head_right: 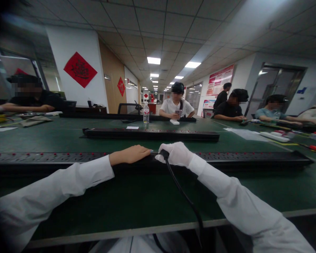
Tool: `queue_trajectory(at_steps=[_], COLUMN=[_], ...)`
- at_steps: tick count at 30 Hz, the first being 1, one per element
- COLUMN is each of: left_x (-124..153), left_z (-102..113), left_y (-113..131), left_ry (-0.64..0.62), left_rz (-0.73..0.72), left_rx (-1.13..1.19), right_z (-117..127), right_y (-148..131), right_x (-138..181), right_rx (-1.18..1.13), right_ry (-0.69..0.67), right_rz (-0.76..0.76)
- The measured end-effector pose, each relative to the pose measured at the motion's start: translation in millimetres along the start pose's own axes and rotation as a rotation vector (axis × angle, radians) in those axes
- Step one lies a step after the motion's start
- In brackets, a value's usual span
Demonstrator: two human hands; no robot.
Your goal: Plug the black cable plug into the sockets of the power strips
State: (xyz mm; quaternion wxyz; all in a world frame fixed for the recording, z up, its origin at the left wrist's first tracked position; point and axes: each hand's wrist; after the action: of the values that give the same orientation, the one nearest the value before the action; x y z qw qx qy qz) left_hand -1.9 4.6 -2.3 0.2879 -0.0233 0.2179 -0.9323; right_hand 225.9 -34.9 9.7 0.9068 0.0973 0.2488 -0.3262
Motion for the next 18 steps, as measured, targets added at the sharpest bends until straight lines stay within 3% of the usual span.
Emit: queue_trajectory(at_steps=[8, 18], left_x=[1, 3], left_z=[5, 24], left_y=[1, 9], left_ry=[-0.047, -0.131], left_rz=[0.034, 0.191], left_rx=[0.042, 0.172], right_z=[3, 8], right_y=[-4, 4], right_x=[-1, -8], right_rx=[0.028, -0.027], right_ry=[-0.012, -0.056], right_rz=[-0.048, 0.085])
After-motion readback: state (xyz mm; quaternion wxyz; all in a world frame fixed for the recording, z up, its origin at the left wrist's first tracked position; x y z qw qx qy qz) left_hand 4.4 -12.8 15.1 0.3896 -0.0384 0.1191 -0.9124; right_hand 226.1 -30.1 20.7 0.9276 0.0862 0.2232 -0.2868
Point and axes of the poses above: each hand's wrist, its own x-axis away from the middle knuckle, its own z-axis out of the back of the hand, y = z × x, and after that the axes turned 11 degrees about -x, right-handed
